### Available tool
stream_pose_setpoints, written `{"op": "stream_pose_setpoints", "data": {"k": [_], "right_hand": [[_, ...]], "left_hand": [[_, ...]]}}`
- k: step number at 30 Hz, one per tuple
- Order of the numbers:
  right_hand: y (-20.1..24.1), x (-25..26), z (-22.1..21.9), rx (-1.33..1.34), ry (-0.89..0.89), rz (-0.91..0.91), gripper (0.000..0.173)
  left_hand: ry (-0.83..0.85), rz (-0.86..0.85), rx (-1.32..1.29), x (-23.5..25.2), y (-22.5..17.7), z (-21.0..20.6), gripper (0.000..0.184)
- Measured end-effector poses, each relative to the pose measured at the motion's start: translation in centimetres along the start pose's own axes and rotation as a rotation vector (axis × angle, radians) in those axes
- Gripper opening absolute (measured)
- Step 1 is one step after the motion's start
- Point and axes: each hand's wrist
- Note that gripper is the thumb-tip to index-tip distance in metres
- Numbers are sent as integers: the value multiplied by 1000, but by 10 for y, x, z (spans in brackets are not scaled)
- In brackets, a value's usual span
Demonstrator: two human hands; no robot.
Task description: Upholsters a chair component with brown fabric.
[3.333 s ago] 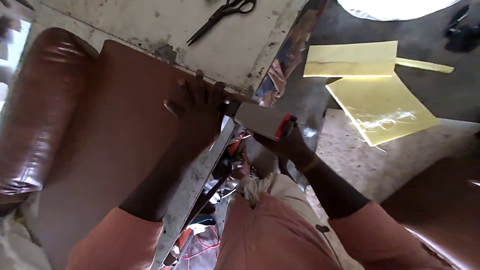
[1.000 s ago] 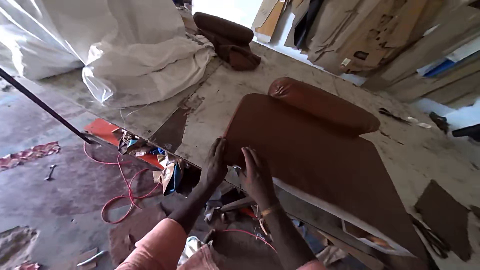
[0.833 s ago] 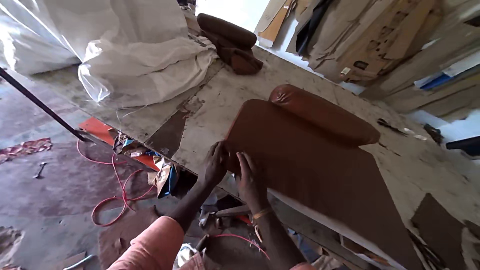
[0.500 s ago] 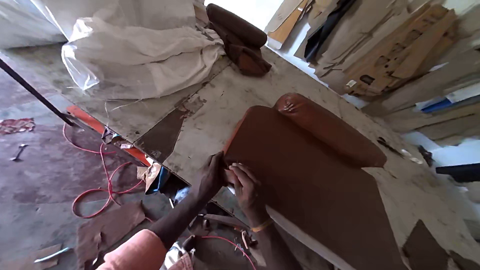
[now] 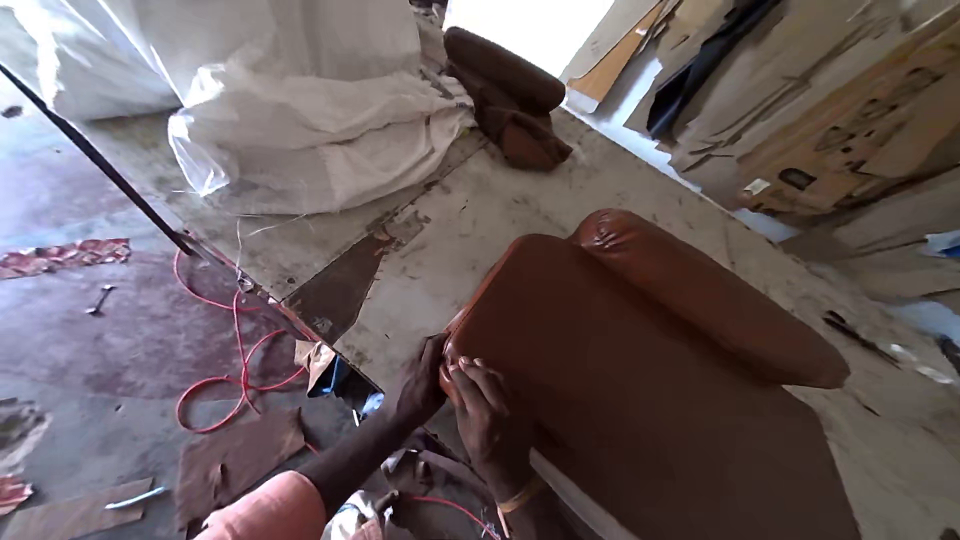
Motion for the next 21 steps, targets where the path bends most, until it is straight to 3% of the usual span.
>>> {"op": "stream_pose_setpoints", "data": {"k": [6, 9, 14, 21], "right_hand": [[3, -1, 7, -7, 75, -84, 20], [15, 1, 22, -19, 153, -153, 21], [32, 6, 31, -90, 222, -263, 17], [42, 35, 20, -204, 346, -284, 18]], "left_hand": [[99, 124, 81, 4, -14, 16, 44], [228, 164, 245, 9, -30, 30, 38], [445, 77, 580, 25, -57, 52, 38], [650, -54, 632, 55, -47, 63, 41]]}}
Point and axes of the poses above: each hand's wrist, its own x-axis towards the middle knuckle, its own z-axis out of the back of the hand, y = z × x, and after that the axes turned 15 degrees about -x, right-handed
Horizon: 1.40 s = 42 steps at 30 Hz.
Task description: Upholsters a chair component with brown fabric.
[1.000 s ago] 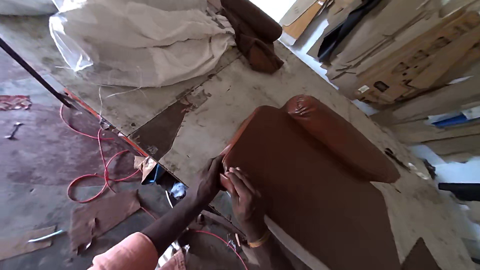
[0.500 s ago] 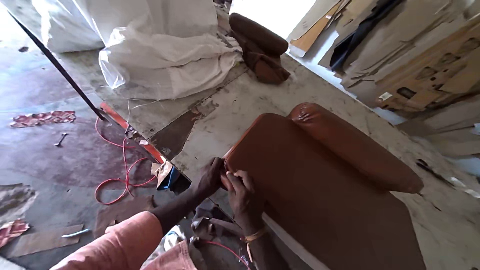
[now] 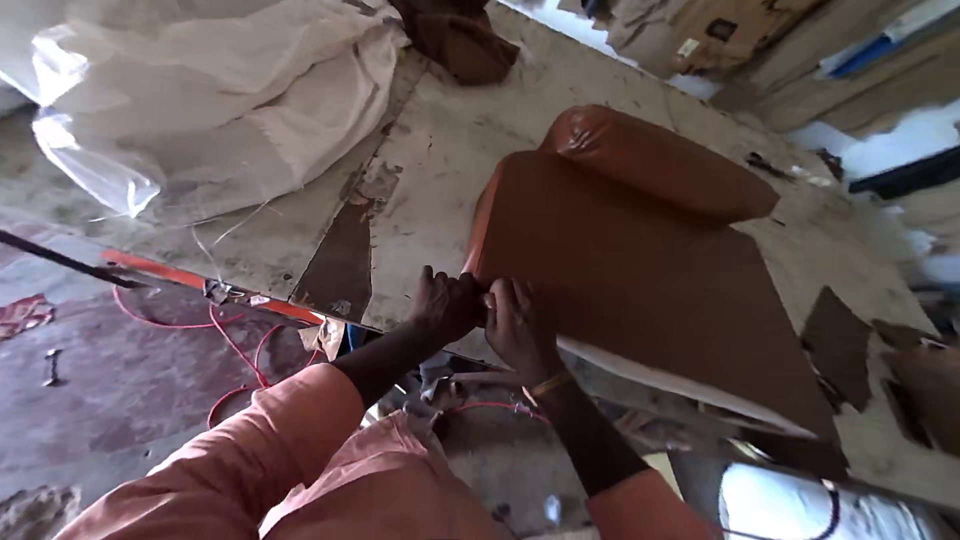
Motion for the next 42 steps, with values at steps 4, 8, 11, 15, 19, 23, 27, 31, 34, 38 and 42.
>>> {"op": "stream_pose_setpoints", "data": {"k": [4, 8, 11, 15, 19, 23, 27, 31, 34, 38, 42], "right_hand": [[21, -5, 0, 36, -3, -107, 21], [30, -8, 3, -44, 0, -130, 18], [35, -16, 15, -124, 41, -132, 12], [40, -34, 9, -250, -31, -143, 7], [38, -36, 2, -269, -27, -132, 14], [35, -36, -13, -279, -71, -130, 14], [31, -39, -23, -215, -130, -161, 16], [29, -41, -27, -163, -76, -194, 20], [26, -48, -43, -129, -162, -202, 17], [20, -49, -43, -10, -113, -244, 17], [16, -64, -44, 209, -22, -268, 16]], "left_hand": [[45, -68, -76, 5, 11, -1, 35], [63, -107, -84, 7, 16, 2, 39], [57, -117, -85, 0, 16, 1, 40], [82, -126, -67, -5, 18, -4, 36], [155, -124, -72, -5, 20, -5, 38], [278, -142, -130, 4, 31, 5, 53], [504, -163, -82, 23, 29, 78, 64], [107, -523, -62, 51, 18, 86, 72], [135, -802, 3, 76, 20, 47, 92], [169, -940, -7, 81, 28, 32, 78], [79, -1051, 3, 90, 30, 16, 74]]}}
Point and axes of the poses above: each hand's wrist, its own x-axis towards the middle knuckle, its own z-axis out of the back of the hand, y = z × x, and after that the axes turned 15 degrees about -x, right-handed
